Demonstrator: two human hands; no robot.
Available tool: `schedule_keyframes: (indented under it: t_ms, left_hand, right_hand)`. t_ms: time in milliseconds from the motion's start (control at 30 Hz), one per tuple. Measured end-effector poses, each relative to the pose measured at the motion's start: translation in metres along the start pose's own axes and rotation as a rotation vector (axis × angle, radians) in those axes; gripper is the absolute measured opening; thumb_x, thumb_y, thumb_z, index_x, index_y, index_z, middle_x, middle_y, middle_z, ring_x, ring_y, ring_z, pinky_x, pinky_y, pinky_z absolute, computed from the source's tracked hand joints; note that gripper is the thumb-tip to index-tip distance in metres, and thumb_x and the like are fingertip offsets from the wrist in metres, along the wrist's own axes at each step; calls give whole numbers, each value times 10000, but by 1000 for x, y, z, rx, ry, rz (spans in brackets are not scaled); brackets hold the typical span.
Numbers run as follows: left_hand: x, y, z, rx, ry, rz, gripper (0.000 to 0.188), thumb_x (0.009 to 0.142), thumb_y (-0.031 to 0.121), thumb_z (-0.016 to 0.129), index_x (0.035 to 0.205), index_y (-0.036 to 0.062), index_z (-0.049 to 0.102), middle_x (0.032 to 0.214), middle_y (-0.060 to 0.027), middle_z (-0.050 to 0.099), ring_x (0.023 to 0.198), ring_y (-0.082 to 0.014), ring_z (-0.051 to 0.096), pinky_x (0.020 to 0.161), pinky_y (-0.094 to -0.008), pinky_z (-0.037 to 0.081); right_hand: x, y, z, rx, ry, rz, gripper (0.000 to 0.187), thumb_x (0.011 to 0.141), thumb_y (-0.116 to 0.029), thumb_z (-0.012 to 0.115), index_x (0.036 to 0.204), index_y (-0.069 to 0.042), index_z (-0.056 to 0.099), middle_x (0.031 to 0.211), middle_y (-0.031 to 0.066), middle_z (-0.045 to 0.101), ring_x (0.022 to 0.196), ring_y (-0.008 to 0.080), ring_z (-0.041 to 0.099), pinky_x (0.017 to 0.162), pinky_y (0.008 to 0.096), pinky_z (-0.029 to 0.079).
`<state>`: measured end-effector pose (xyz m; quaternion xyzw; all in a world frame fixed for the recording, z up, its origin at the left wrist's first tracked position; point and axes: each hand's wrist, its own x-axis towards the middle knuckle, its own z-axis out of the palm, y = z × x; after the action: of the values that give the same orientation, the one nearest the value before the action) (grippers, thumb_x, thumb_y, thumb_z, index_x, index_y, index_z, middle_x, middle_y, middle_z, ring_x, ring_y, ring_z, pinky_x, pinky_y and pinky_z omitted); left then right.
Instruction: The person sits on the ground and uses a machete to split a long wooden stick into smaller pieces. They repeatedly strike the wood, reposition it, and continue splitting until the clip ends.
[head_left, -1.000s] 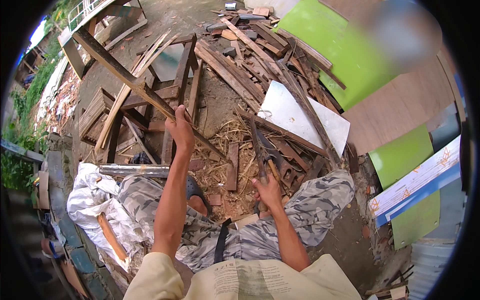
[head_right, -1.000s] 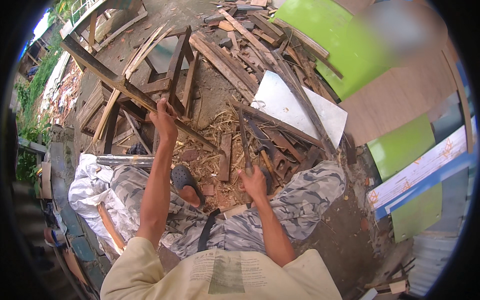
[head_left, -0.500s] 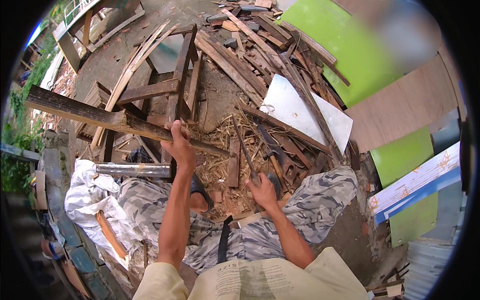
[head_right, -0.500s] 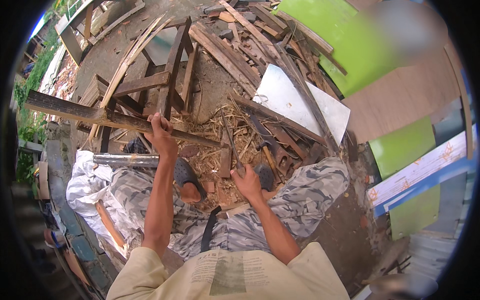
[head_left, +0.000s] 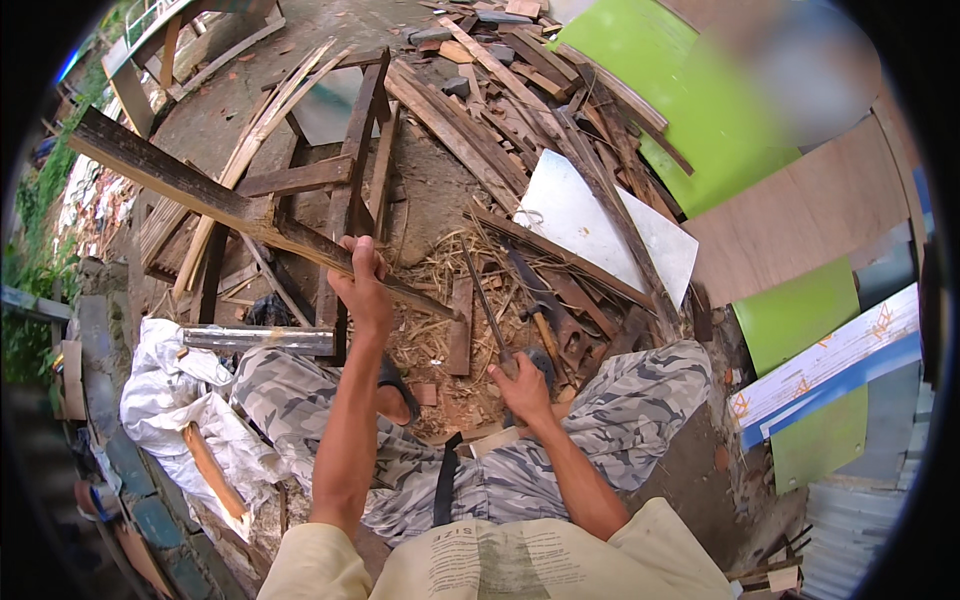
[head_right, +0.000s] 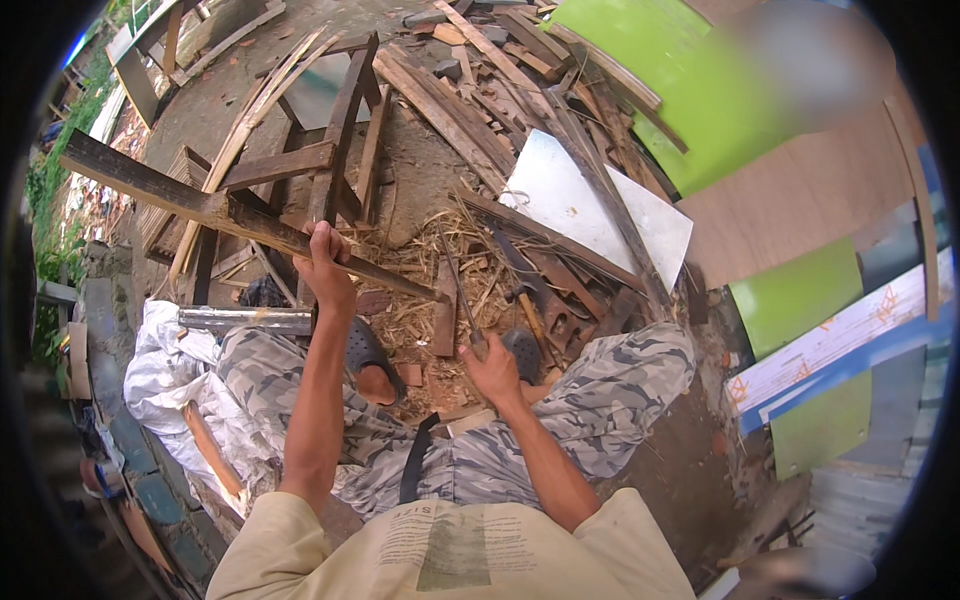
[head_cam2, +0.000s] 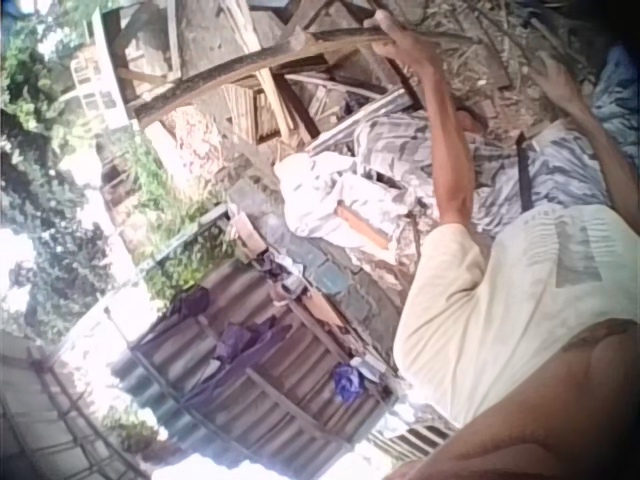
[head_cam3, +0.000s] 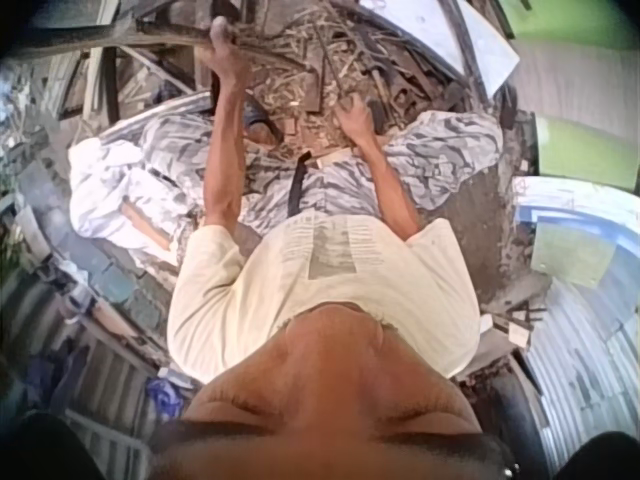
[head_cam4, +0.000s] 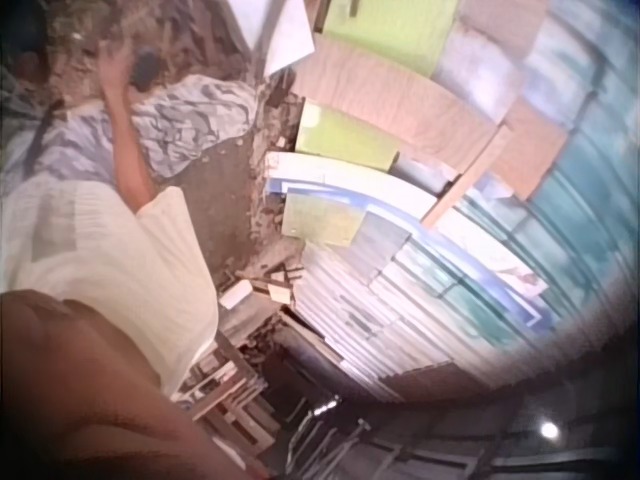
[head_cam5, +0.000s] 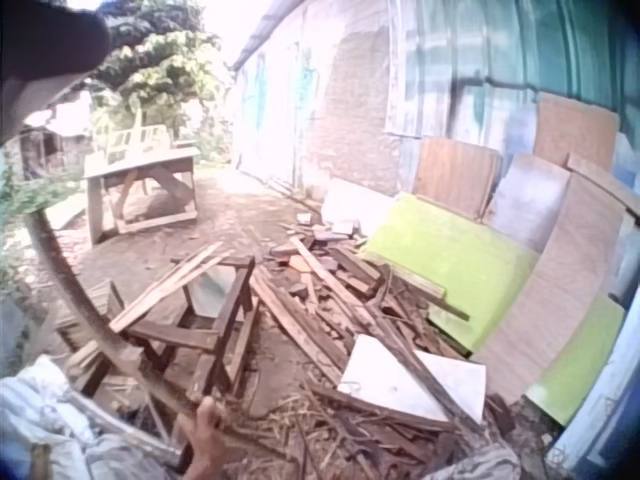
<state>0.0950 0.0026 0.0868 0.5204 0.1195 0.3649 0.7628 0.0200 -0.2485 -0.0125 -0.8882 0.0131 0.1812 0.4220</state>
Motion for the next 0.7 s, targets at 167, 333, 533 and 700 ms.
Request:
schedule_keyframes:
  t_ms: [167,333,533,700]
  left_hand:
    - [12,10,8,-21,-207,123,179,876,183,583,875,47,467,790,-33,455,723,-123,438,672,-278,393]
    - [24,20,2,-61,-220,73,201,893,153,568,825,78,394,719,-3,399,614,-83,372,561,-237,340]
    - [23,19,7,-70,-37,53,289,965,178,487,734,113,326,592,34,266,482,-63,244,438,-234,214]
    - [26,18,13,2,47,51,365,986,226,458,685,126,278,573,33,226,474,-72,219,439,-246,188]
  right_hand:
    - [-8,3,7,-43,-35,-30,497,856,-398,657,1089,31,566,845,253,646,822,411,646,733,444,483]
    - [-20,-61,5,88,-193,-32,429,879,-332,617,1106,20,529,876,285,646,845,465,632,728,491,495]
    - [-12,-80,43,187,-69,-202,349,885,-274,602,1070,9,516,800,263,643,773,458,631,666,496,488]
    - [6,-10,87,122,-57,-50,327,883,-271,608,1043,4,532,768,247,638,739,447,631,640,489,484]
